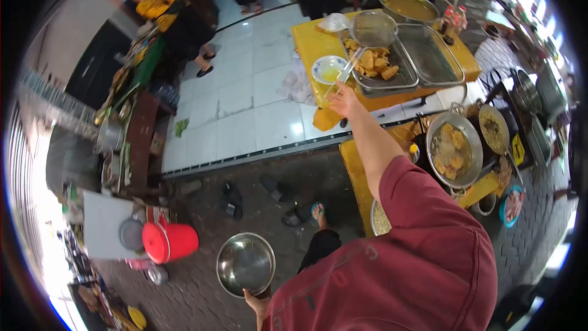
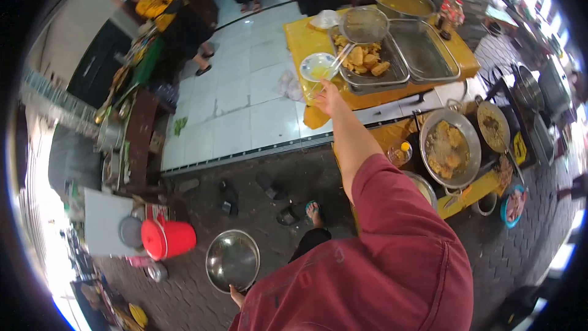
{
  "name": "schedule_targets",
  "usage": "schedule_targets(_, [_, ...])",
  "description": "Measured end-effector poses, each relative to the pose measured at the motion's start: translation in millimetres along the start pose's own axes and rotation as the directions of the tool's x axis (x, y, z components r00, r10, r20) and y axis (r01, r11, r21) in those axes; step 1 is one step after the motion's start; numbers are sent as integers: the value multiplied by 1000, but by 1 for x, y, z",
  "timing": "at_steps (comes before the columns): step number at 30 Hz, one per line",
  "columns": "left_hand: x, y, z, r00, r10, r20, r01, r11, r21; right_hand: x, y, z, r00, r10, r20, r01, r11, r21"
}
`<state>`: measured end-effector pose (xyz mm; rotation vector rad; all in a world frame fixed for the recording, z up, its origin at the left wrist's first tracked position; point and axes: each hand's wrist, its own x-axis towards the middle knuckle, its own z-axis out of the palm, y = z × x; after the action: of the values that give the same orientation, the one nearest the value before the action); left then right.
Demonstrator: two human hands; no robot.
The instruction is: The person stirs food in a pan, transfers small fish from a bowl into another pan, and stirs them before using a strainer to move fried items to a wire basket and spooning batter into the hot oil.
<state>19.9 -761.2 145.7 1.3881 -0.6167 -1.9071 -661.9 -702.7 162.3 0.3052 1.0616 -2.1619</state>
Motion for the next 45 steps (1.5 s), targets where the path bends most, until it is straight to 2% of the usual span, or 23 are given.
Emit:
schedule_targets(2, [67,27,24,995,-72,66,72,997,6,28,-6,-5,989,-25,-147,36,997,75])
schedule_targets(4, [123,41,73,982,-122,141,106,988,115,47,-11,16,999,-36,-20,40,930,365])
schedule_targets(6, [159,36,123,959,-212,188,168,959,228,64,-10,14,971,-185,-151,211,961,179])
schedule_targets(8, [193,50,176,937,-255,239,196,950,244,41,-18,20,960,-130,-247,211,917,339])
schedule_targets(10, [228,58,216,897,-366,250,263,893,364,-3,-21,18,965,-153,-214,206,946,250])
schedule_targets(13, [246,53,268,840,-431,330,238,839,489,-104,-27,-12,939,-222,-261,278,940,199])
schedule_targets(15, [249,35,296,803,-518,295,260,750,609,-196,-20,-83,793,-412,-448,415,905,-98])
schedule_targets(17, [250,15,310,777,-587,228,297,660,690,-272,-24,-120,552,-440,-708,260,898,-355])
schedule_targets(18, [244,-1,318,757,-625,190,332,619,712,-307,-17,-149,479,-486,-731,216,872,-439])
schedule_targets(19, [218,-11,334,748,-614,252,207,576,791,-333,-7,-187,350,-592,-726,192,804,-563])
schedule_targets(20, [215,-32,336,748,-618,243,216,572,791,-349,9,-241,205,-696,-689,127,717,-686])
schedule_targets(21, [224,-56,338,715,-668,207,260,529,808,-373,13,-274,141,-767,-626,-92,620,-779])
schedule_targets(24, [221,-124,364,681,-718,146,254,418,872,-407,0,-308,110,-710,-695,-563,532,-632])
schedule_targets(25, [223,-148,371,679,-721,141,255,411,875,-409,-6,-316,106,-707,-699,-567,535,-627])
schedule_targets(27, [229,-192,385,668,-723,177,185,392,901,-408,-17,-330,93,-630,-771,-776,439,-453])
schedule_targets(32, [217,-272,427,732,-666,145,167,381,910,-408,-51,-331,109,-560,-821,-882,326,-339])
schedule_targets(34, [224,-304,435,819,-545,180,91,433,897,-412,-45,-350,115,-529,-841,-895,311,-319])
schedule_targets(36, [236,-332,440,840,-526,134,115,414,903,-427,-20,-390,351,-703,-618,-816,94,-571])
schedule_targets(37, [241,-345,441,842,-528,113,131,403,906,-418,-29,-371,353,-698,-623,-821,89,-564])
schedule_targets(38, [245,-356,441,843,-530,92,147,392,908,-416,-42,-348,268,-453,-850,-795,394,-461])
schedule_targets(39, [249,-366,441,838,-540,83,162,392,905,-411,-52,-328,216,-135,-967,-731,635,-252])
schedule_targets(43, [275,-400,426,783,-620,48,243,375,895,-397,-34,-312,293,-4,-956,-602,776,-188])
schedule_targets(45, [283,-414,419,752,-659,16,278,339,899,-383,-24,-301,339,123,-933,-472,880,-56])
